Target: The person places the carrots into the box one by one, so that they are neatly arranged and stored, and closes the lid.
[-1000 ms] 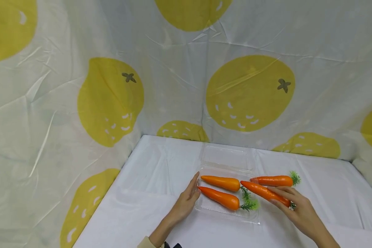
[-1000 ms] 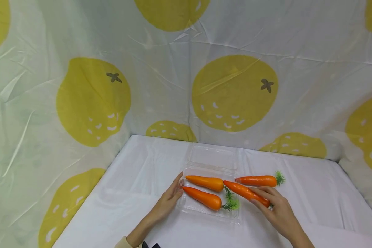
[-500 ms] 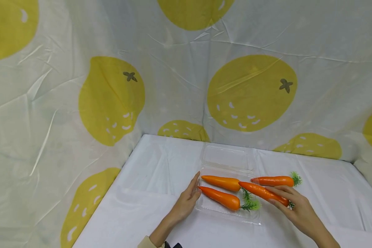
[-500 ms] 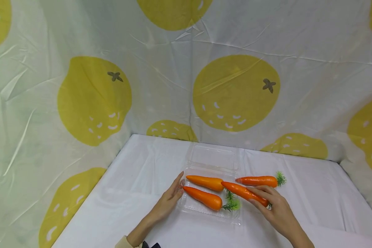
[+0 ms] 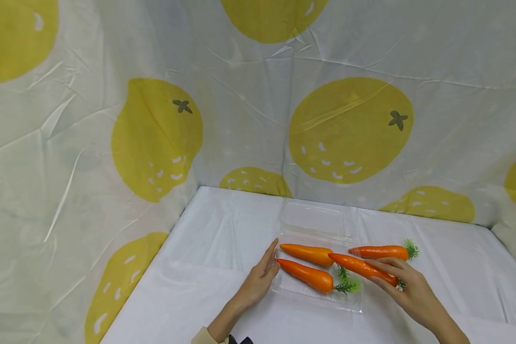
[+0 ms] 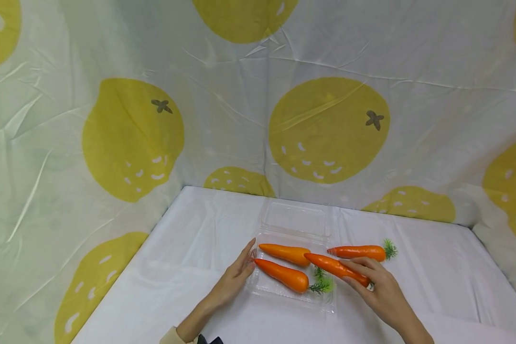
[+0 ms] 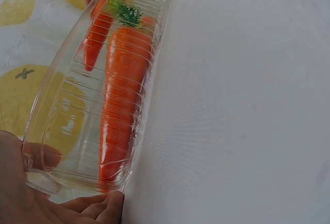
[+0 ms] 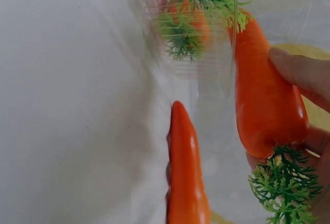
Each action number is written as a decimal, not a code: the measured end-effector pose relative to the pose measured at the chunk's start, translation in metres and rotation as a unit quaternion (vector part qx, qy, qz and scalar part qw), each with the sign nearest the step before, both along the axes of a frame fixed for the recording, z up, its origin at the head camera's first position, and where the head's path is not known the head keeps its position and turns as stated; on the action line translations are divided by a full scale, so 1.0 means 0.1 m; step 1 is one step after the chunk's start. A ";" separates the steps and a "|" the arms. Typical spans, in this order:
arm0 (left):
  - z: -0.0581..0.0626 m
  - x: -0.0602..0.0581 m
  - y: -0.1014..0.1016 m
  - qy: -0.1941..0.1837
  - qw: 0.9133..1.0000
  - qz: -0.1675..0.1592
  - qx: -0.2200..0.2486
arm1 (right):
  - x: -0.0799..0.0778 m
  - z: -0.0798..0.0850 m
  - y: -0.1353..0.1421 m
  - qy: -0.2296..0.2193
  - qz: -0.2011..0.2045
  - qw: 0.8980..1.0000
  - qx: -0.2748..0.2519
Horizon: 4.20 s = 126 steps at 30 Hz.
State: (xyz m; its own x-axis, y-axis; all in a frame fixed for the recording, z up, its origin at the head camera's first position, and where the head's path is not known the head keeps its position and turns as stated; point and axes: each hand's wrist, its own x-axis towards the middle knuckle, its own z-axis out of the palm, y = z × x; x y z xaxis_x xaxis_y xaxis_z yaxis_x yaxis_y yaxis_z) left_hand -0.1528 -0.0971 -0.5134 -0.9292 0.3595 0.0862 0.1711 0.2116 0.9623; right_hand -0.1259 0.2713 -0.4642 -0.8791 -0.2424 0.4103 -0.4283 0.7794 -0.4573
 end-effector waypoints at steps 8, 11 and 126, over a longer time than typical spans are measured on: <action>0.00 0.00 0.00 0.001 1.000 -0.002 -0.001 | -0.03 0.00 -0.04 0.005 0.025 1.000 -0.001; 0.01 0.00 0.00 -0.001 1.000 -0.002 -0.001 | -0.04 0.00 -0.05 0.022 0.027 0.999 0.000; -0.03 -0.01 0.02 0.007 1.000 0.006 -0.022 | -0.34 0.12 -0.68 -0.046 0.083 0.993 0.072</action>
